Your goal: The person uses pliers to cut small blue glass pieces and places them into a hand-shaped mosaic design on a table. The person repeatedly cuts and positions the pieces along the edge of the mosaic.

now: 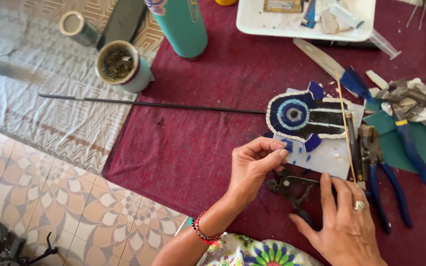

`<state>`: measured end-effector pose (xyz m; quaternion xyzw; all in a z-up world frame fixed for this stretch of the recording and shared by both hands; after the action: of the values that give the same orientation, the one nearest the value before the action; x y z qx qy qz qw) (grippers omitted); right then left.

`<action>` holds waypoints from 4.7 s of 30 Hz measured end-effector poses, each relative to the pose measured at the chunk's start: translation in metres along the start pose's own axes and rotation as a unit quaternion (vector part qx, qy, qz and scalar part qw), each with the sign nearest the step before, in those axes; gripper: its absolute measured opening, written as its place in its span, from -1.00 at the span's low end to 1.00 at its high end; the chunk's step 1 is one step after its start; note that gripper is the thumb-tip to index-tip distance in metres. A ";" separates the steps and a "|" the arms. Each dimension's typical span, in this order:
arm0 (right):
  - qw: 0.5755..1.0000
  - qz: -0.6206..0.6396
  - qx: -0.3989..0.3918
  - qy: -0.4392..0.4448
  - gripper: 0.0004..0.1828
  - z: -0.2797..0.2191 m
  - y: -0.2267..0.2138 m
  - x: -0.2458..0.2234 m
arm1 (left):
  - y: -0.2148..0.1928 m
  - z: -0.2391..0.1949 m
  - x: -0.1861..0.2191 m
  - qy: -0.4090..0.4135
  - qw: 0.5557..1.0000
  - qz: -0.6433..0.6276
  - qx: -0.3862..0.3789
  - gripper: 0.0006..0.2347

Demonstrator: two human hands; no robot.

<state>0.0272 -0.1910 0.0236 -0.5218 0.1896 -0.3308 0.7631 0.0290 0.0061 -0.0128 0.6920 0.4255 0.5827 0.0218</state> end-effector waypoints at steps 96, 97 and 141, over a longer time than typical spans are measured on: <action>0.940 0.318 0.045 -0.118 -0.27 0.129 0.058 0.058 | 0.024 -0.004 0.019 0.219 0.916 0.317 -0.109 -0.84; 0.939 0.318 0.046 -0.119 -0.27 0.128 0.054 0.058 | 0.027 -0.004 0.021 0.220 0.916 0.317 -0.109 -0.84; 0.926 0.090 -0.332 0.154 -0.22 -0.012 0.022 0.071 | -0.008 0.016 0.009 -0.020 1.000 -0.019 0.000 -0.87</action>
<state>0.0766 -0.2442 0.0026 -0.6685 0.4499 -0.2555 0.5342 0.0374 0.0246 -0.0153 0.6954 0.4380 0.5682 0.0413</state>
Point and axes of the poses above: each hand's wrist, its own z-axis towards the middle knuckle, its own y-axis out of the palm, x = y × z, the point moved 3 cm from there along z, towards the middle knuckle, and after that the axes turned 6 degrees about x, right-handed, at the moved point
